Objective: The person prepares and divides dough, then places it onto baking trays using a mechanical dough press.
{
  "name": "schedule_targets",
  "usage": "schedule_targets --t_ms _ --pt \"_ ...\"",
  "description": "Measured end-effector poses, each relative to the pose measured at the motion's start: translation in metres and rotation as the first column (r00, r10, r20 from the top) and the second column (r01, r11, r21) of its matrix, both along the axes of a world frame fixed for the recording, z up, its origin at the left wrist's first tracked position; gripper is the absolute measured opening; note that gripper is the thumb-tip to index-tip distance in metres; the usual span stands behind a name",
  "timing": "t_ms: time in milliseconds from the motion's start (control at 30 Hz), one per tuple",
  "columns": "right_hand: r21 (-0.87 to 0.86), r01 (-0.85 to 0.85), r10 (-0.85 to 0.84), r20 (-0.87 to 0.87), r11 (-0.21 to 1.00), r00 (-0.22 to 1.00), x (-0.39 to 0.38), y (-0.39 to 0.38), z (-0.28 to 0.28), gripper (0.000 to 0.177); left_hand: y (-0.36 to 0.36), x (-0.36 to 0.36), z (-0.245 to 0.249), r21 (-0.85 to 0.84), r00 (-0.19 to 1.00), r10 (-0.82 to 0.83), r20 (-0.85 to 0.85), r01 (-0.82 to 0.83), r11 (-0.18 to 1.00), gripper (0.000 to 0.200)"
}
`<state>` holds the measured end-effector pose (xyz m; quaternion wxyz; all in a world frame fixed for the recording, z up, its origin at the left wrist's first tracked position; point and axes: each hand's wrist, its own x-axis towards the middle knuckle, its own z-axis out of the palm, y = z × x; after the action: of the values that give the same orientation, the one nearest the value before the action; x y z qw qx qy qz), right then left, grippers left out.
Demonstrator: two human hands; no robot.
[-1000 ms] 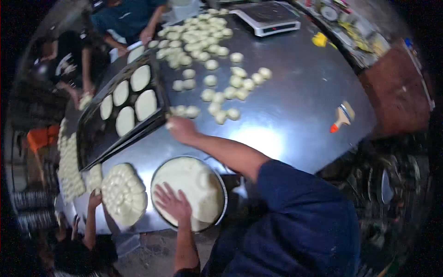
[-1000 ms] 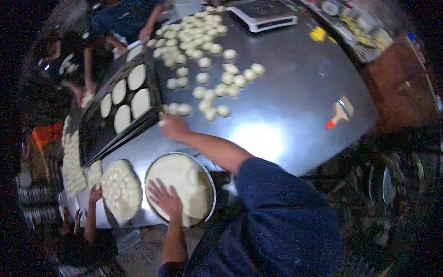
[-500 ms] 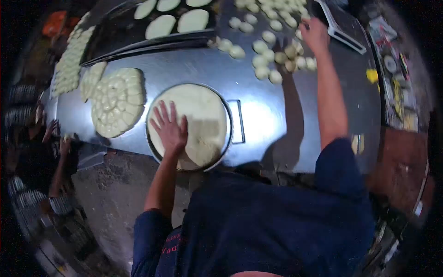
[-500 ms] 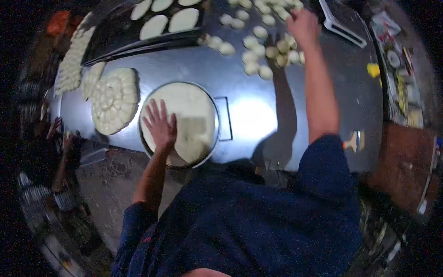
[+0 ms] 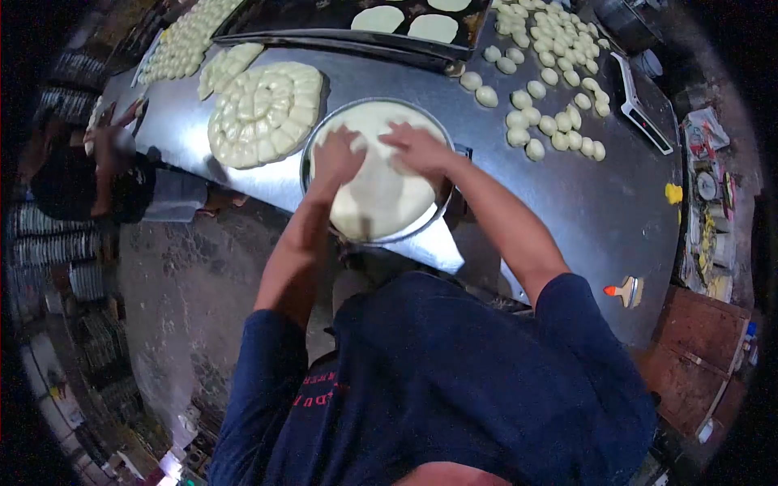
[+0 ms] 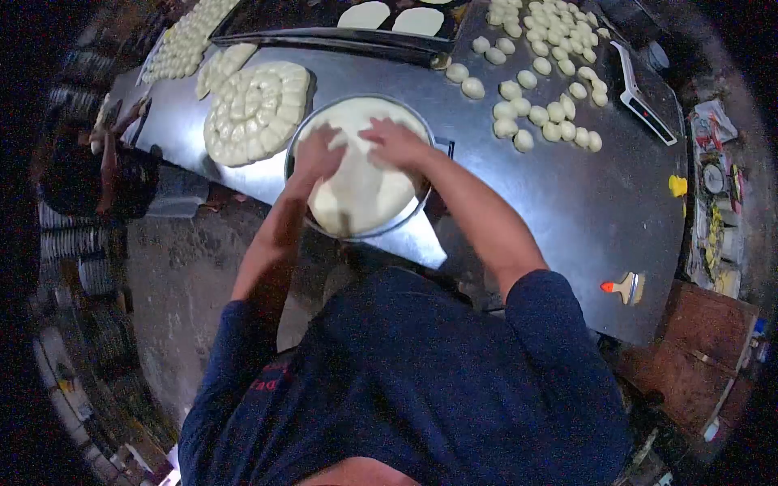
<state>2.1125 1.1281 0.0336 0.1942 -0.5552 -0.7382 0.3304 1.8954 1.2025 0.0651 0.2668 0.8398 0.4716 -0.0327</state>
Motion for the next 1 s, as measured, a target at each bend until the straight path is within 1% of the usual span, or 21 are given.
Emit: schedule_targets --t_ms 67,100,133,167,200,267,467,500,533,567,600,633,667,700,733,800,833,900,933,967,1000 --pt "-0.015 0.489 -0.49 -0.04 0.872 0.871 -0.021 -0.01 0.069 0.054 -0.015 0.024 0.018 -0.101 0.98 0.193 -0.048 -0.196 0.975 0.05" --pt "0.264 0.456 -0.482 0.038 0.85 0.875 -0.04 -0.017 0.056 0.055 -0.036 0.029 0.002 0.315 0.98 0.154 0.129 -0.188 0.93 0.05" --pt "0.518 0.371 -0.493 0.115 0.771 0.862 -0.06 -0.027 0.026 0.056 -0.056 0.027 -0.02 0.669 0.962 0.043 0.269 -0.219 0.71 0.05" --pt "0.502 0.349 -0.504 0.213 0.791 0.837 -0.078 -0.041 -0.008 0.057 -0.079 0.017 -0.051 0.59 0.991 -0.003 0.135 -0.079 0.803 0.052" --pt "0.498 0.308 -0.516 0.359 0.811 0.778 -0.085 -0.056 -0.007 0.059 -0.091 0.01 -0.045 0.535 0.985 0.036 0.166 -0.121 0.836 0.057" --pt "0.479 0.33 -0.536 0.396 0.813 0.746 -0.085 -0.063 0.001 0.06 -0.084 0.0 -0.042 0.535 0.973 0.108 0.206 -0.204 0.82 0.062" --pt "0.49 0.318 -0.519 0.356 0.812 0.777 -0.078 -0.074 0.003 0.061 -0.049 -0.008 -0.055 0.542 0.994 0.022 0.105 -0.076 0.837 0.078" --pt "0.515 0.326 -0.539 0.344 0.793 0.769 -0.069 -0.073 0.017 0.061 -0.046 -0.004 -0.029 0.566 0.994 0.007 0.11 -0.068 0.821 0.078" --pt "0.292 0.323 -0.396 0.238 0.9 0.887 -0.056 -0.075 0.03 0.058 -0.042 -0.002 -0.001 0.309 0.997 0.037 -0.063 -0.016 0.951 0.083" --pt "0.07 0.254 -0.259 0.08 0.965 0.963 -0.042 -0.076 0.041 0.055 -0.038 -0.001 0.024 0.027 0.97 0.02 -0.243 -0.014 1.0 0.088" --pt "-0.234 0.411 -0.467 -0.299 0.881 0.832 -0.016 -0.064 0.01 0.045 -0.07 -0.006 0.014 0.434 0.964 0.073 -0.254 0.047 0.899 0.095" --pt "-0.227 0.667 -0.703 -0.284 0.71 0.652 -0.009 -0.079 0.029 0.039 -0.1 -0.011 -0.003 0.421 0.979 -0.097 -0.18 0.166 0.892 0.096" --pt "0.169 0.824 -0.778 -0.273 0.54 0.566 -0.01 -0.102 0.043 0.036 -0.128 -0.014 -0.049 0.418 0.99 -0.089 -0.111 0.128 0.899 0.099" --pt "0.366 0.804 -0.835 -0.114 0.469 0.539 -0.004 -0.116 0.042 0.041 -0.141 -0.011 -0.038 0.395 0.998 -0.062 -0.019 0.065 0.916 0.099" --pt "0.13 0.848 -0.845 -0.093 0.514 0.526 0.001 -0.128 0.04 0.066 -0.147 -0.004 -0.031 0.351 0.999 -0.038 -0.018 0.042 0.936 0.097" --pt "-0.099 0.861 -0.866 -0.013 0.499 0.5 -0.004 -0.139 0.03 0.086 -0.153 0.003 -0.017 0.235 0.998 -0.03 -0.062 0.043 0.971 0.096" --pt "-0.097 0.857 -0.861 -0.01 0.507 0.508 -0.003 -0.142 0.025 0.086 -0.155 0.005 -0.009 0.234 0.998 -0.02 -0.06 0.034 0.972 0.096" --pt "-0.083 0.885 -0.889 -0.046 0.459 0.456 -0.001 -0.14 0.018 0.096 -0.151 -0.005 0.008 0.141 0.996 0.02 0.092 -0.033 0.989 0.072" --pt "-0.07 0.895 -0.896 -0.106 0.44 0.432 0.005 -0.141 0.003 0.094 -0.14 -0.021 -0.003 -0.075 0.879 0.236 0.414 -0.225 0.971 0.056" --pt "-0.258 0.818 -0.857 -0.172 0.514 0.485 0.01 -0.153 0.003 0.095 -0.129 -0.035 -0.016 -0.336 0.629 0.459 0.627 -0.313 0.888 0.041" --pt "-0.429 0.702 -0.821 -0.249 0.569 0.514 0.01 -0.168 0.004 0.097 -0.145 -0.036 0.015 -0.15 0.496 0.519 0.696 -0.606 0.781 0.022"
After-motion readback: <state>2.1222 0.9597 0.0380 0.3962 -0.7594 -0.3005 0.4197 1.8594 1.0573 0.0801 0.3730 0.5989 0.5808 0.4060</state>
